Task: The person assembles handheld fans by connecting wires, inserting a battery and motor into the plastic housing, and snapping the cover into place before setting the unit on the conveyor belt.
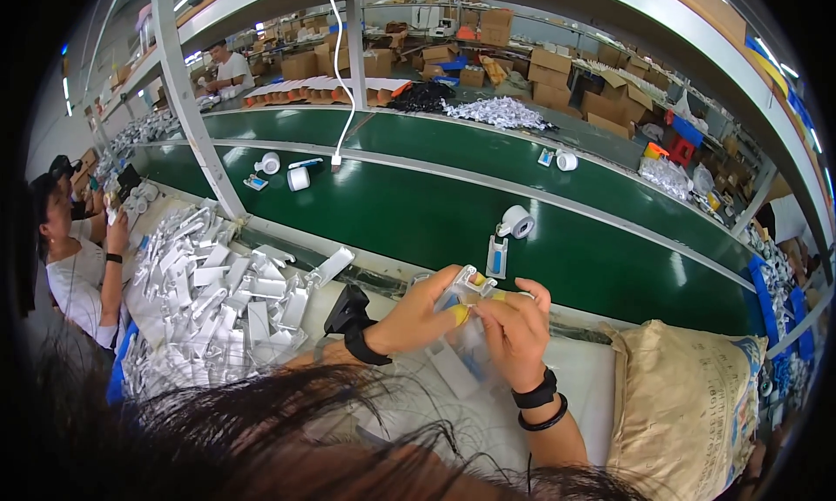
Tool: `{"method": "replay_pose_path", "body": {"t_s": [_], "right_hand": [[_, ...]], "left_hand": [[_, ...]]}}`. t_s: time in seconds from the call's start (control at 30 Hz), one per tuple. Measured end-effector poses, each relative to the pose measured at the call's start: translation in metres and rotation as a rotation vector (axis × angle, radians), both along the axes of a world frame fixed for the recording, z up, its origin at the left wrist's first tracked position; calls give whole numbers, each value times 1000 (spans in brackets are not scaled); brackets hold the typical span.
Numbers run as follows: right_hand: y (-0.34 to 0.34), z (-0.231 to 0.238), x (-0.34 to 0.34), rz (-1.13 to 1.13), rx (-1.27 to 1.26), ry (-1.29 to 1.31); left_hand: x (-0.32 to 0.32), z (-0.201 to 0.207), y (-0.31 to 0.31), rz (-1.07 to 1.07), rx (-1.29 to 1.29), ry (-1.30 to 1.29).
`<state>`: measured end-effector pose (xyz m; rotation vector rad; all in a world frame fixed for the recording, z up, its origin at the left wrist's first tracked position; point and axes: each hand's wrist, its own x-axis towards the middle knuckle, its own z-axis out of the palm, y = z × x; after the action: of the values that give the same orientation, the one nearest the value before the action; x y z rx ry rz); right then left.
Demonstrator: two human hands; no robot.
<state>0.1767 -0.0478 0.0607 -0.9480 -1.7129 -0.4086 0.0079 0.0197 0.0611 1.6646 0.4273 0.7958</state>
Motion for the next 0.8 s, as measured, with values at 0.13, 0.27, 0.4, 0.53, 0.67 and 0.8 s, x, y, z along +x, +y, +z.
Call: {"method": "replay_pose_path", "body": {"t_s": [0.13, 0.27, 0.4, 0.53, 0.67, 0.8], "right_hand": [[3, -5, 0, 11, 21, 0], [2, -6, 1, 1, 16, -4], [3, -5, 0, 6, 13, -5], [2, -5, 1, -3, 16, -3], [2, -5, 0, -12, 5, 5], [3, -5, -3, -14, -20, 13]], "left_hand": [[2, -8, 0, 24, 125, -62], [2, -6, -1, 24, 129, -52], [3, -6, -2, 62, 205, -84], [3, -1, -5, 86, 215, -46], [0, -4, -1, 52, 220, 41], [5, -16, 3, 129, 364, -13]]}}
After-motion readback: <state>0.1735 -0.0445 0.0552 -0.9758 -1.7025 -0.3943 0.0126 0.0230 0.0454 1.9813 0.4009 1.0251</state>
